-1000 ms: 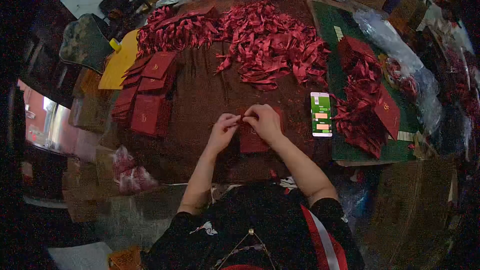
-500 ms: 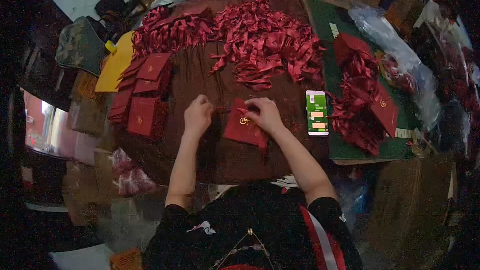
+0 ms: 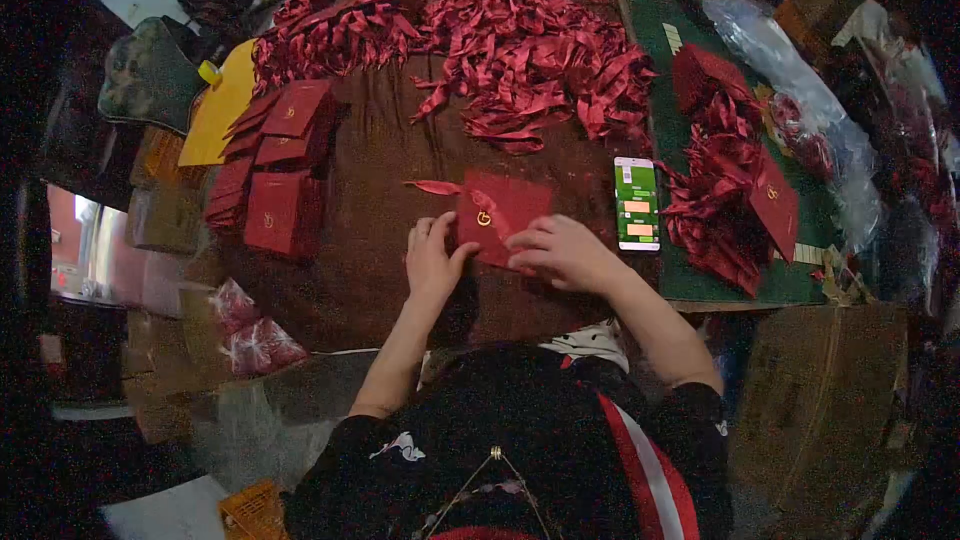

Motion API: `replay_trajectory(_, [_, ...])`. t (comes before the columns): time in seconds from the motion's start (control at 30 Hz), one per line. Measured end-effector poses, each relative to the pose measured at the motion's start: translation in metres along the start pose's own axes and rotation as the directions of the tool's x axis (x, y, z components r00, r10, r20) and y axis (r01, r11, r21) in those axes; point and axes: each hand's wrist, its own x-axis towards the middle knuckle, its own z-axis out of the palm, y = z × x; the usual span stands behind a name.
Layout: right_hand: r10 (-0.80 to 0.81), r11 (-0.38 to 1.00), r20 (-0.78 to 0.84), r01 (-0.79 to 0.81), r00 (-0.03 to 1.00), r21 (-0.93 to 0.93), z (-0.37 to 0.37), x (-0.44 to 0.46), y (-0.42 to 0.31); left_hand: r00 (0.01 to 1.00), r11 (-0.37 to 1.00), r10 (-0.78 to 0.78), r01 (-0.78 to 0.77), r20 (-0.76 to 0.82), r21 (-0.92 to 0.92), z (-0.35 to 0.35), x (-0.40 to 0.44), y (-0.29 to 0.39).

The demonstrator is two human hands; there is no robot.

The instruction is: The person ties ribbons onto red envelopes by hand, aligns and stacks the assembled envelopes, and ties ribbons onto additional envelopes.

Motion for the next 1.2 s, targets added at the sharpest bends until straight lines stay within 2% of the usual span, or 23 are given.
replay_trajectory(0.07, [-0.037,0.999,0.205,0.042,0.978,-0.019,0.005,-0.017,-0.005,1.0,1.0,-0.01,0.01,0.001,0.002,0.0,0.002,0.002])
replay_trajectory(0.13, [-0.062,0.995,0.185,0.075,0.981,-0.063,0.021,-0.035,0.008,0.999,0.999,-0.035,0.034,-0.041,-0.023,-0.002,0.0,0.006])
replay_trajectory(0.17, [-0.069,0.993,0.163,0.083,0.984,-0.079,0.026,-0.042,0.015,0.994,1.0,-0.012,0.011,-0.111,-0.016,0.003,-0.002,0.003])
replay_trajectory(0.27, [-0.099,0.992,0.102,0.106,0.99,-0.073,0.023,-0.038,0.013,0.995,0.996,-0.091,0.091,-0.051,0.002,0.001,-0.004,0.007])
replay_trajectory(0.33, [0.052,0.993,-0.123,-0.038,0.991,0.115,0.021,-0.028,-0.002,0.995,0.997,-0.083,0.083,-0.056,0.004,-0.001,-0.004,0.01])
replay_trajectory(0.37, [0.11,0.989,-0.261,-0.081,0.959,0.122,0.021,-0.018,-0.01,0.993,0.996,-0.09,0.088,-0.082,-0.028,0.0,-0.004,0.012])
replay_trajectory(0.47, [0.274,0.957,-0.432,-0.201,0.859,0.208,0.035,0.006,-0.01,0.988,0.991,-0.115,0.107,-0.102,-0.079,0.003,-0.006,0.014])
replay_trajectory(0.5, [0.271,0.958,-0.433,-0.197,0.859,0.21,0.04,0.018,-0.012,0.987,0.99,-0.108,0.096,-0.121,-0.106,0.005,-0.007,0.013])
replay_trajectory(0.57, [0.354,0.935,-0.518,-0.314,0.779,0.167,0.048,0.042,-0.015,0.979,0.988,-0.121,0.103,-0.163,-0.112,0.005,-0.007,0.014])
replay_trajectory(0.6, [0.359,0.933,-0.551,-0.29,0.754,0.211,0.058,0.05,-0.011,0.979,0.989,-0.119,0.103,-0.163,-0.107,0.005,-0.007,0.013])
replay_trajectory(0.67, [0.328,0.943,-0.544,-0.3,0.772,0.141,0.073,0.064,-0.004,0.985,0.995,-0.096,0.09,-0.142,-0.051,0.006,-0.008,0.007])
replay_trajectory(0.7, [0.349,0.937,-0.499,-0.308,0.794,0.164,0.075,0.069,-0.003,0.979,0.999,-0.043,0.039,-0.198,-0.025,0.009,-0.008,0.003])
replay_trajectory(0.9, [0.283,0.954,-0.411,-0.3,0.867,0.023,0.085,0.083,0.005,0.978,0.993,-0.024,0.001,-0.205,-0.116,0.009,-0.013,-0.004])
replay_trajectory(0.97, [0.251,0.964,-0.383,-0.266,0.889,0.014,0.085,0.085,0.008,0.983,0.98,-0.035,-0.001,-0.18,-0.2,0.005,-0.014,-0.005])
replay_trajectory(1.0, [0.199,0.977,-0.402,-0.215,0.894,0.006,0.083,0.087,0.006,0.978,0.984,-0.014,-0.024,-0.209,-0.178,0.005,-0.013,-0.005])
replay_trajectory(1.1, [0.118,0.99,-0.388,-0.141,0.914,-0.031,0.087,0.09,0.013,0.987,0.977,-0.07,0.039,-0.144,-0.209,0.008,-0.012,-0.009])
replay_trajectory(1.2, [0.183,0.981,-0.347,-0.193,0.92,0.004,0.089,0.088,0.01,0.983,0.966,-0.06,0.014,-0.173,-0.26,0.011,-0.01,-0.011])
